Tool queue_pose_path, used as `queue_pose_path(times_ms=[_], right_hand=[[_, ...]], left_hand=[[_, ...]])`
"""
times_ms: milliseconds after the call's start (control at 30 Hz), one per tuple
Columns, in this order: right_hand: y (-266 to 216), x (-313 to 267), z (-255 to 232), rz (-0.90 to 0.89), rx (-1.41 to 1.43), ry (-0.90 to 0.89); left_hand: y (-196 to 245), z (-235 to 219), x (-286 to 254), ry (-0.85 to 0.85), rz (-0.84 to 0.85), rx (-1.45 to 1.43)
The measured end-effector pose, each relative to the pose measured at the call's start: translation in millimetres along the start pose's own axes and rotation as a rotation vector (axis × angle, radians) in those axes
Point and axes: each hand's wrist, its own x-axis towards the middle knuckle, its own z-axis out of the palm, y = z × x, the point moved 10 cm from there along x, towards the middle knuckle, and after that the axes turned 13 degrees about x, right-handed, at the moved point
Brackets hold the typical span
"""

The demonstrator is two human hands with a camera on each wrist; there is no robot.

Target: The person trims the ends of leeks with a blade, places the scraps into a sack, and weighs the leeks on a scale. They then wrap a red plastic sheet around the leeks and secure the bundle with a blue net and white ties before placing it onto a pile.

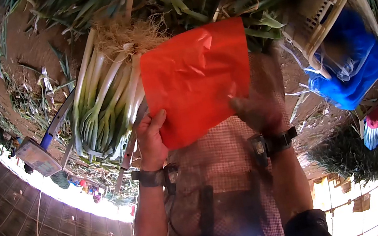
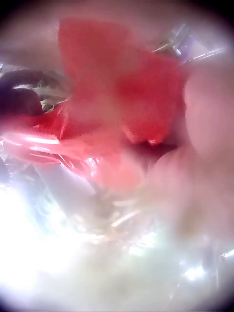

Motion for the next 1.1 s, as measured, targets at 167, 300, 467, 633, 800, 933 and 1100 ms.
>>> queue_pose_path(times_ms=[167, 300, 467, 633, 800, 933, 1100], right_hand=[[10, -9, 8, 0.326, 0.647, 0.026], [5, -4, -7, 0.354, 0.436, 0.063], [3, -2, -13, 0.305, 0.275, 0.270], [1, 6, -8, 0.024, 0.264, 0.354], [-6, -1, 0, 0.323, 0.393, 0.086], [26, 15, -19, 0.340, 0.466, 0.263], [30, 38, -79, 0.282, -0.100, 0.549]], left_hand=[[6, 19, 4, -0.027, 0.027, -0.021], [-12, 15, 27, -0.011, 0.084, 0.066], [62, 39, -14, 0.504, 0.388, 0.713], [62, 129, -10, -0.001, 0.333, 0.695], [41, 113, 2, 0.057, 0.190, 0.570], [43, 101, 4, 0.114, 0.259, 0.659], [38, 83, -1, 0.123, 0.287, 0.581]])
